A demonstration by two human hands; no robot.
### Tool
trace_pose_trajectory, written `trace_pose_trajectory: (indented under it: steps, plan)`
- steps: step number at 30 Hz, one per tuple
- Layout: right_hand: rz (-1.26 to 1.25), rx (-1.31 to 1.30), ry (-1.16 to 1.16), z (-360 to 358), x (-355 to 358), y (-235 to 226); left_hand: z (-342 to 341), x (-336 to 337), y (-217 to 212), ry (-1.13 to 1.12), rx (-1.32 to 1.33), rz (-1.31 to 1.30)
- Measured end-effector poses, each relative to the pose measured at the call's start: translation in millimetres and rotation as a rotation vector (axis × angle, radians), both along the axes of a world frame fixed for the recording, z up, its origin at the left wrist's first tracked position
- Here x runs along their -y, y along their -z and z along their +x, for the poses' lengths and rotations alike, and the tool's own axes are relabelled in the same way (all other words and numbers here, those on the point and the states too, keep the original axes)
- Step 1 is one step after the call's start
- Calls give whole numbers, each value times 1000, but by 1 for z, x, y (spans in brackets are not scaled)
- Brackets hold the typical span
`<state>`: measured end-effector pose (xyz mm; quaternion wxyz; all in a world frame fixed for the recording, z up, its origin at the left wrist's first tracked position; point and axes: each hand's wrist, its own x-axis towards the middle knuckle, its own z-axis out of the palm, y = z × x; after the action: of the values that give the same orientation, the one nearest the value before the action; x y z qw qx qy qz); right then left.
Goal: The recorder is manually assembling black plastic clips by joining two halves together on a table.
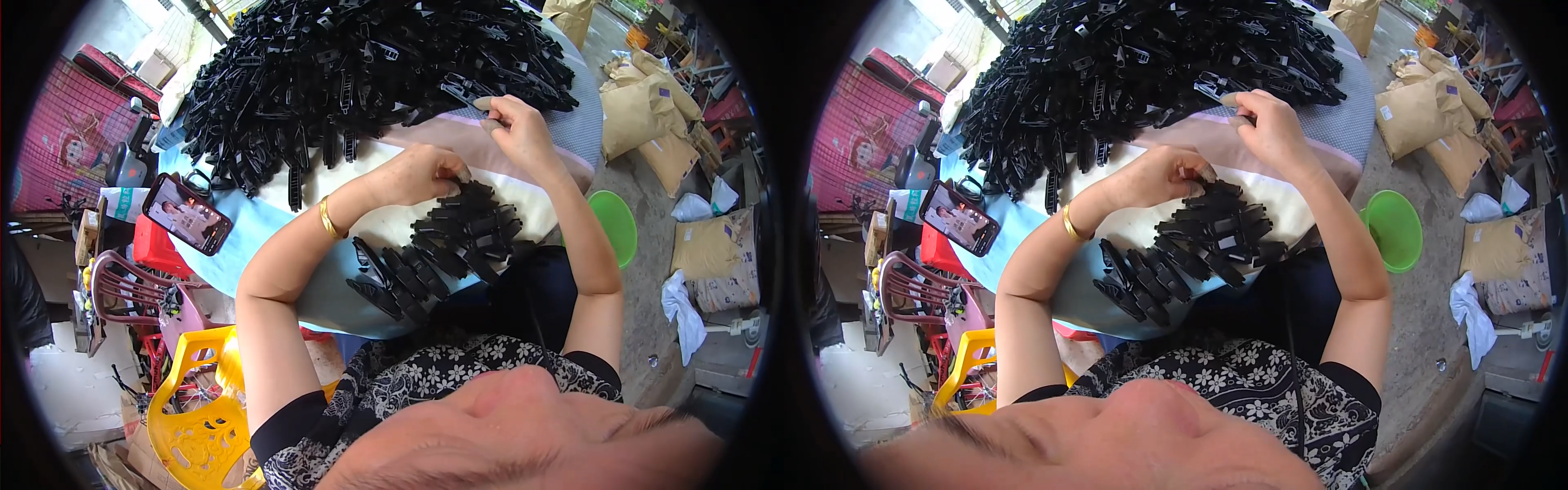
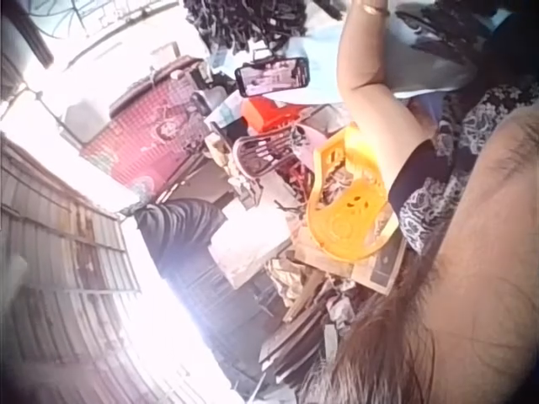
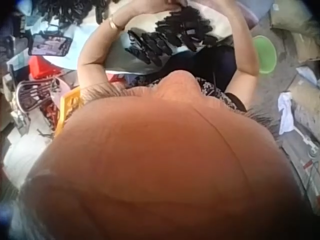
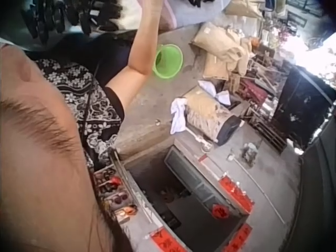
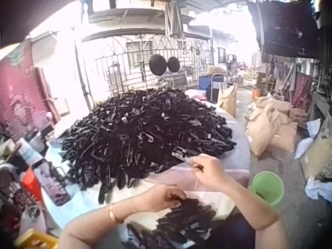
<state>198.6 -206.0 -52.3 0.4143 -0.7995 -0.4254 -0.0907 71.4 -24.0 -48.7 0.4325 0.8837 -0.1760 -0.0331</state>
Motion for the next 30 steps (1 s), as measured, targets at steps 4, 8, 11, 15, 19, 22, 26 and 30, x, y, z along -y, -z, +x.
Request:
trace_pose_trajectory:
  steps: [4,8,11,15,19,22,26,30]
  plan:
    - [213,-456,-168,-10,-2,5,-3,3,-6,-1,-11,4]
    - [82,-516,-195,-7,5,15,2,1,2,-144,224,97]
    - [-103,-264,-108,-10,17,6,0,-1,3,-215,229,112]
    - [-173,-160,-306,-21,23,-7,-2,-1,0,-239,248,217]
    - [-218,-90,-360,-11,23,-3,0,-1,-1,-220,223,219]
    - [-314,-257,-237,-16,22,-11,-1,0,-1,-234,221,220]
    - [-213,-113,-149,-24,25,-9,0,0,-1,-262,206,233]
    - [-101,-42,-247,-33,25,-7,-1,0,-1,-281,219,199]
